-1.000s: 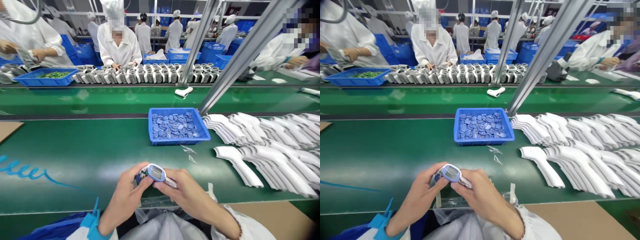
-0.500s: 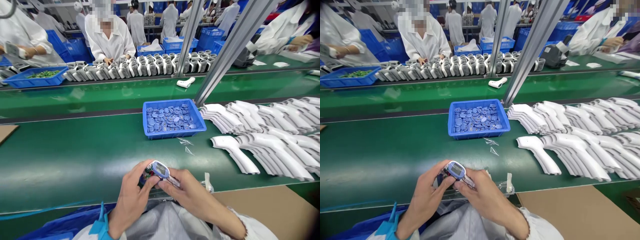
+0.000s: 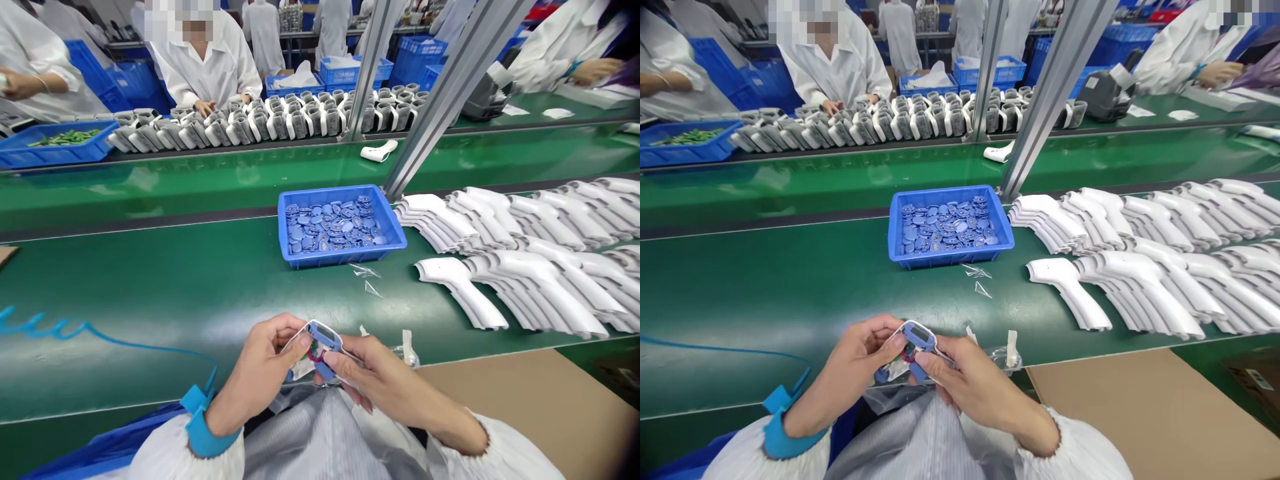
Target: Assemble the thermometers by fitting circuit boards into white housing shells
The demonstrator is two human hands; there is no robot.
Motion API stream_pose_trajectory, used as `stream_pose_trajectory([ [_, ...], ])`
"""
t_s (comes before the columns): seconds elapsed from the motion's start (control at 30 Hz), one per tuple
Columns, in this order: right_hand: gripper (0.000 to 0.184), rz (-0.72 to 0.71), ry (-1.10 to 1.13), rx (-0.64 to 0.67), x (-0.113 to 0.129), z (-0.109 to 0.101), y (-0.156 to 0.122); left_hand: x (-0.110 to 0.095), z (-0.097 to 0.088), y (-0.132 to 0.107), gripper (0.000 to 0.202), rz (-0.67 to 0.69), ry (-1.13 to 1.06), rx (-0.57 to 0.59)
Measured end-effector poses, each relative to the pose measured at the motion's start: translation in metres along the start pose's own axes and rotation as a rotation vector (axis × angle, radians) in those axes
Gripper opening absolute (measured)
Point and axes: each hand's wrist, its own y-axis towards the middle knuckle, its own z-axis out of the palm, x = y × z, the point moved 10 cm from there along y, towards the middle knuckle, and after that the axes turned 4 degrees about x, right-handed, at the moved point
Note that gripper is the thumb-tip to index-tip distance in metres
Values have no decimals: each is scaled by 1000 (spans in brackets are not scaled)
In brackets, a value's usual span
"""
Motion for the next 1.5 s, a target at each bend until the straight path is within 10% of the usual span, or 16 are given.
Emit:
stream_pose_trajectory([
  [0.37,54,106,152,-173,-21,-3,4,-30,0,-29,21,339,522,-341],
  [0.53,53,180,59,-237,-33,3,5,-19,-4,-20,8,141,589,-374],
  [1.17,44,91,-314,-132,-13,6,-10,-2,-1,-14,0,-67,775,-279],
  [1.3,40,57,-387,-78,-5,2,-14,5,12,-2,17,-57,409,31],
  [1.4,22,3,-427,-190,7,-18,-23,3,25,-4,14,-15,268,204],
  [1.5,23,-108,-451,-394,30,-39,-35,0,21,-7,15,11,278,84],
])
